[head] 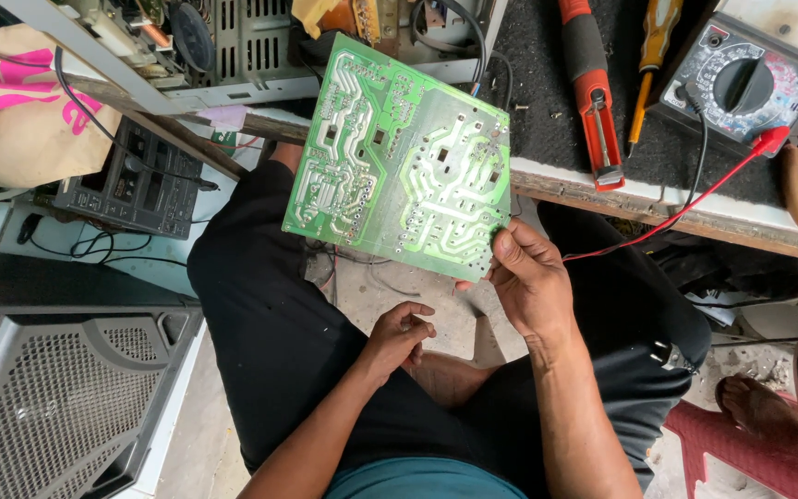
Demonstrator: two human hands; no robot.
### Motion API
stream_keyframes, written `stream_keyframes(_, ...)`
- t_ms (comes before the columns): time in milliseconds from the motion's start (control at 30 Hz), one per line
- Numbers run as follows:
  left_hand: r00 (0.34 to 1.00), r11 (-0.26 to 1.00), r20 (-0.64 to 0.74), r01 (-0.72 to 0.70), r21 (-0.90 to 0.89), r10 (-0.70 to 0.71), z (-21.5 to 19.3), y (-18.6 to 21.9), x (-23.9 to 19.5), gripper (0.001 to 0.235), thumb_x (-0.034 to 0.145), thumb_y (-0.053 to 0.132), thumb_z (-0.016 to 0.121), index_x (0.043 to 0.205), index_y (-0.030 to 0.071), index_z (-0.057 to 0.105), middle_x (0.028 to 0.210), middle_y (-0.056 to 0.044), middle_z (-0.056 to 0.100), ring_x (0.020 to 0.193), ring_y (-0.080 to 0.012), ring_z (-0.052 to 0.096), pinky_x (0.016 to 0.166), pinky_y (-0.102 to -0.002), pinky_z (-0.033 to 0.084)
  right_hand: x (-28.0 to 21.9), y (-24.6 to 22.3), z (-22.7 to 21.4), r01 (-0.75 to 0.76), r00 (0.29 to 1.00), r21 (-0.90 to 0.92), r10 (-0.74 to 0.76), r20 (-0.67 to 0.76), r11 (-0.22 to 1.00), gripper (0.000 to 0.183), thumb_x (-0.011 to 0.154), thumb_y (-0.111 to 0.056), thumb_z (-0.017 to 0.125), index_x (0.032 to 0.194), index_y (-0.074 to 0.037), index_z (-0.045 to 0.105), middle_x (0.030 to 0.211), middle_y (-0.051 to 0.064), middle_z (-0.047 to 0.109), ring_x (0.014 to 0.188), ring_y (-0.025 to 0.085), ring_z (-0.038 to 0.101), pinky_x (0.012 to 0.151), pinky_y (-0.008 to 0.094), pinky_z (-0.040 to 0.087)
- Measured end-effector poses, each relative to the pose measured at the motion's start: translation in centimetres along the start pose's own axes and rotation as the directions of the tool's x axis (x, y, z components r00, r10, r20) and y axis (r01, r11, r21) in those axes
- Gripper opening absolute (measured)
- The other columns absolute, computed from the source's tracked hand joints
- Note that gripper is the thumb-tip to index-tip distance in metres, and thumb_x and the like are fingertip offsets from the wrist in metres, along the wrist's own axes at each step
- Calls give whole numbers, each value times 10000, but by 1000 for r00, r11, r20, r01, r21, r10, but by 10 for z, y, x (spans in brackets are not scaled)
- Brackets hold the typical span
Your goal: The person holds a green circuit board and points to specific traces and solder points. They then use a yellow-handled screwdriver to scrape or clean a section of the board's surface.
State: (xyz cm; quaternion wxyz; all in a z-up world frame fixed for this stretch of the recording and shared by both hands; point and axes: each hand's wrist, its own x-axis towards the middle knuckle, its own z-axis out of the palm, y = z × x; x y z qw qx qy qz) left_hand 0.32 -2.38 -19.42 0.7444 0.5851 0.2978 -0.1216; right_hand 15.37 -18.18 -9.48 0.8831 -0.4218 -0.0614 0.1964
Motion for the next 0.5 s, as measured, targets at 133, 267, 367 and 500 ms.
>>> stream_keyframes(133, 1000, 1000, 12, -17, -6, 17, -1, -4, 3, 293, 932, 56, 679, 1219, 0, 670, 887, -184, 724, 494, -150, 629, 417, -278, 594, -13, -29, 44, -11, 1000, 16, 11, -5, 1000, 216, 992, -144, 658, 1041, 62, 699, 693, 66, 571, 646, 167, 693, 669, 288, 638)
stream_keyframes(267, 1000, 1000, 13, -18, -12, 18, 0, -1, 0, 289, 933, 62, 677, 1215, 1, 667, 888, -181, 726, 484, -148, 631, 417, -281, 600, -14, -34, 48, -10, 1000, 14, 10, -5, 1000, 211, 991, -141, 656, 1037, 60, 700, 691, 64, 569, 644, 167, 697, 667, 287, 639)
stream_keyframes(367, 1000, 1000, 4, -11, -18, 11, 2, 3, -3, 287, 927, 60, 678, 1208, 1, 672, 885, -179, 723, 484, -147, 628, 412, -278, 596, -14, -36, 49, -12, 1000, 19, 12, -6, 1000, 214, 991, -138, 659, 1043, 65, 701, 695, 68, 576, 650, 171, 692, 675, 300, 640)
stream_keyframes(500, 1000, 1000, 1, -23, -7, 23, 2, 3, -2, 286, 927, 63, 672, 1204, -7, 671, 878, -178, 715, 477, -148, 627, 406, -274, 592, -7, -20, 28, -10, 1000, 10, 10, 3, 1000, 209, 996, -143, 653, 1042, 56, 701, 692, 65, 578, 653, 163, 699, 676, 287, 638)
